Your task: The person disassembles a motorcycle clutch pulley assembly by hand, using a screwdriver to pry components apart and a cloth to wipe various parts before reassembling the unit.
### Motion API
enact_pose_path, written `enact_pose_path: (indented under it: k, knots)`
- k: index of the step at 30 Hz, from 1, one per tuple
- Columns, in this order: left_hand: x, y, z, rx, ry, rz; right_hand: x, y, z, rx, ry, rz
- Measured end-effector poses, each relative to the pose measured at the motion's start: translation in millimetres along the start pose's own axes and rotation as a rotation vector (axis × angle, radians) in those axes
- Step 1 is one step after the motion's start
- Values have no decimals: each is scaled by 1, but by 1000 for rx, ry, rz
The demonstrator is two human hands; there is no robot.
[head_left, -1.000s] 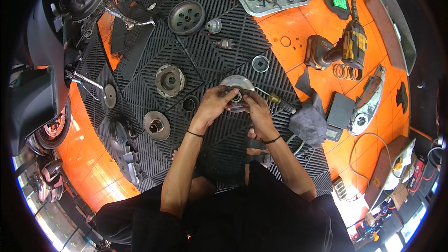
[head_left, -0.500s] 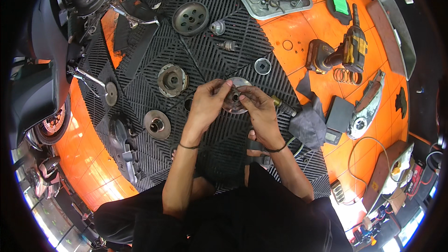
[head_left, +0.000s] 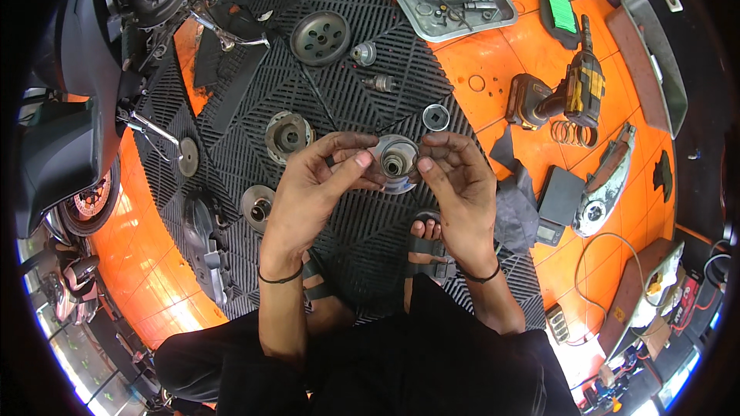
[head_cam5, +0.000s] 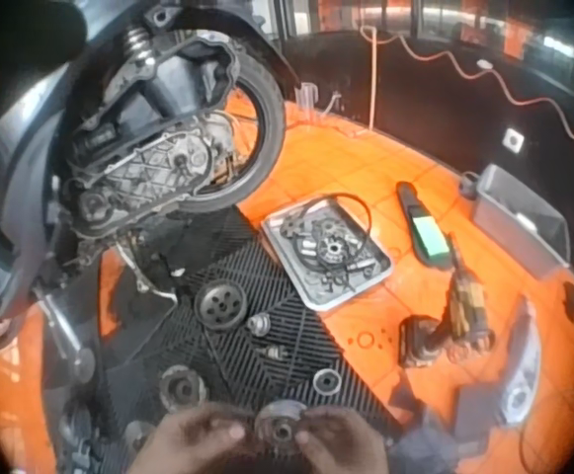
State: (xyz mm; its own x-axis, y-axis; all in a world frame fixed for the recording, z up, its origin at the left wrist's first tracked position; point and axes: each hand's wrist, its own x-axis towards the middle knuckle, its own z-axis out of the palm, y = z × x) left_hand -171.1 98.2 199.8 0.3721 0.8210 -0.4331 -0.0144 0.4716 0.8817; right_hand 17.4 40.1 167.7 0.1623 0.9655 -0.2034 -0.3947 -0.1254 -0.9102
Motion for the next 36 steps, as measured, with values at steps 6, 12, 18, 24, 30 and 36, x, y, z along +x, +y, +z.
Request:
enact_pose_path:
  k: [6, 12, 18, 24, 30, 36]
  knots:
    - [-5, 2, 7, 67, 56, 49, -6, -7, 4, 51, -2, 2]
    - [-16, 12, 9, 38, 4, 66, -9, -12, 5, 140, -15, 5]
    - [-20, 12, 9, 93, 5, 104, -12, -16, 9, 106, 4, -60]
    - [-18, 13, 22, -354, -55, 103, -14, -15, 4, -862, -59, -876]
    - [-9, -5, 12, -416, -234, 106, -14, -14, 8, -903, -126, -981]
    - [-9, -8, 15, -522, -237, 79, -17, -11, 2, -918, -127, -960]
